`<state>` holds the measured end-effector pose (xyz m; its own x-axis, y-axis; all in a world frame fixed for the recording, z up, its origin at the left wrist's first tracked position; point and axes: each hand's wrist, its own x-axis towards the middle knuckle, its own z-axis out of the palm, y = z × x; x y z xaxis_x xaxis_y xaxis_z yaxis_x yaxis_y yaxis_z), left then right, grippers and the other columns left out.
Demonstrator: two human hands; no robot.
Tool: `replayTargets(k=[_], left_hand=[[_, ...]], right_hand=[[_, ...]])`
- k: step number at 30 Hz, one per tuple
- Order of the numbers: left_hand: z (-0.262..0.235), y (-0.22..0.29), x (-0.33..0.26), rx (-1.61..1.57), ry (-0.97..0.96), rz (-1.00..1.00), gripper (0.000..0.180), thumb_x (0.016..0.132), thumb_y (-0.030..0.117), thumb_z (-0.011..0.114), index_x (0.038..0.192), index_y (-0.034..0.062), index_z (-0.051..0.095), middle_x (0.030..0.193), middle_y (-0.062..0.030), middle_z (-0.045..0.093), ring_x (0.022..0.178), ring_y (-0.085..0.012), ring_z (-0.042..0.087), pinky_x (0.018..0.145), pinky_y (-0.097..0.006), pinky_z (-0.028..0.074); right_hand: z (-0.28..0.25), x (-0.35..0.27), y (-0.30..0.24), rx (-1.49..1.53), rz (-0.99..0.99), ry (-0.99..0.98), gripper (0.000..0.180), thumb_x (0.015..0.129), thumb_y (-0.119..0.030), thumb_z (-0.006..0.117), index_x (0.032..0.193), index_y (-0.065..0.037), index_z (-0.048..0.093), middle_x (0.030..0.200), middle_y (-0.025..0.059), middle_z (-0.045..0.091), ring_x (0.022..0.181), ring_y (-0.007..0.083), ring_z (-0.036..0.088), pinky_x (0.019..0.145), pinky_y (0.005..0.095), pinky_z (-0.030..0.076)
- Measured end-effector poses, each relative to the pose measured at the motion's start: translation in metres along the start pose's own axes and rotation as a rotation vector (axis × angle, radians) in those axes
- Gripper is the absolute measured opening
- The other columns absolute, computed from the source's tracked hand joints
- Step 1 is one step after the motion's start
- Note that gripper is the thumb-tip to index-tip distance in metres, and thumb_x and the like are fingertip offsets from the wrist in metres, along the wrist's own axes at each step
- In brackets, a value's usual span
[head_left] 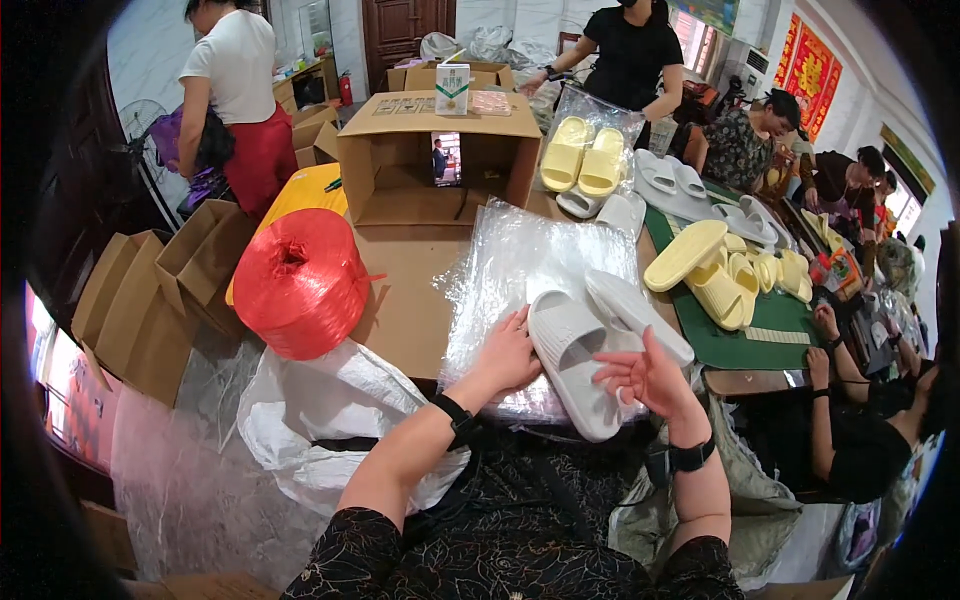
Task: The recorder is packing various pairs of sandals into plastic bags and larger shipping sacks.
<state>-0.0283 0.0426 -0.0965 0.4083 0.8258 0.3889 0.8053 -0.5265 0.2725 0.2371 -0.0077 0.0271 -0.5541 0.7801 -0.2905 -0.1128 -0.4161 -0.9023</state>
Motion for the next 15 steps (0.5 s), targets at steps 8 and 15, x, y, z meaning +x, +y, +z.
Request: replayTargets(k=[8, 15], left_hand=[[-0.009, 0.005, 0.003, 0.016, -0.098, -0.012, 0.055, 0.085, 0.035, 0.053, 0.127, -0.0005, 0.06, 0.14, -0.0217, 0.052, 0.142, -0.0378, 0.032, 0.118, -0.045, 0.025], [-0.003, 0.001, 0.001, 0.024, -0.036, -0.01, 0.053, 0.086, 0.034, 0.053, 0.127, 0.0004, 0.06, 0.141, -0.0228, 0.05, 0.141, -0.0387, 0.033, 0.118, -0.045, 0.025]], right_hand=[[0.025, -0.015, 0.01, -1.58, -0.641, 0.579, 0.068, 0.071, -0.011, 0.079, 0.135, -0.01, 0.054, 0.132, 0.0198, 0.052, 0.115, 0.0312, 0.054, 0.093, 0.0389, 0.046], [-0.053, 0.009, 0.025, -1.607, -0.666, 1.119, 0.084, 0.07, -0.001, 0.07, 0.147, -0.01, 0.037, 0.147, 0.0242, 0.034, 0.117, 0.0447, 0.044, 0.101, 0.0505, 0.039]])
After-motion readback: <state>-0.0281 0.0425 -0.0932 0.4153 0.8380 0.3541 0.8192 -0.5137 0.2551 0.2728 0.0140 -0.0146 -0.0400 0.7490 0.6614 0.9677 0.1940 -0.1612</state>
